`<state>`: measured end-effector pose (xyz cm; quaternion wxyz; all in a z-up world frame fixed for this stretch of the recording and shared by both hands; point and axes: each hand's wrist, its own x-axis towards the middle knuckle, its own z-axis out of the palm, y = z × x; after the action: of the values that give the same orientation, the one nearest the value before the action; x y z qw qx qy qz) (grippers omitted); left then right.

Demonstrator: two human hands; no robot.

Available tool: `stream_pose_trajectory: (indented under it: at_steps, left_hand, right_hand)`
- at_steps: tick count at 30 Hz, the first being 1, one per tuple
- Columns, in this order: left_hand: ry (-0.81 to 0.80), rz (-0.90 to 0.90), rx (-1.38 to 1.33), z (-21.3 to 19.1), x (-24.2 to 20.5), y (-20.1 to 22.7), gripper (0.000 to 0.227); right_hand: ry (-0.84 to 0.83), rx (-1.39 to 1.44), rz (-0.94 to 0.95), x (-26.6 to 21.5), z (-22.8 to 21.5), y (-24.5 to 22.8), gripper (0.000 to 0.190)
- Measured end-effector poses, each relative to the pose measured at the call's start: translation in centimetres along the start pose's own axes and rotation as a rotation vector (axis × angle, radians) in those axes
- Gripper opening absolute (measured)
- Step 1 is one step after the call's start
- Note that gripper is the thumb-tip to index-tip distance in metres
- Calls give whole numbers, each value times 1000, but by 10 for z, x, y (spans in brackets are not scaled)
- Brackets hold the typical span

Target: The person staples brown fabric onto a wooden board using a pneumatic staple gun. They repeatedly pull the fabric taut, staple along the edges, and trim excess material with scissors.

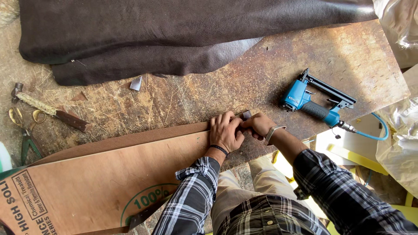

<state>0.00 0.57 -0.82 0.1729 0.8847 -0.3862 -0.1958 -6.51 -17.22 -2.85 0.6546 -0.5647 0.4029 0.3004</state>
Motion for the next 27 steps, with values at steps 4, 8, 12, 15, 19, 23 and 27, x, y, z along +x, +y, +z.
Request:
stream_pose_trajectory:
  at_steps: [4,8,12,15,19,23,27]
  left_hand:
    - [44,47,-29,-1,6,1,38]
    - [61,-71,-39,13,12,-2,29]
    - [160,-127,-87,20,10,-4,33]
    - [213,-154,-174,18,11,-5,33]
    - [209,-190,-163,22,9,-2,29]
    - [321,-91,-198,19,12,-9,25]
    - [301,-147,-253,21,11,-4,15]
  right_hand:
    - [10,37,18,6,6,-4,36]
    - [154,-140,-221,-28,-11,9,19]
    - [945,-778,-659,-74,-66,23,22]
    - [986,-1001,-478,-72,-103,19,86]
    - [697,-977,-318,-62,-127,14,102]
    - [474,-876,-66,-78,-108,20,85]
    - [417,-751,-246,-102,-57,52,43]
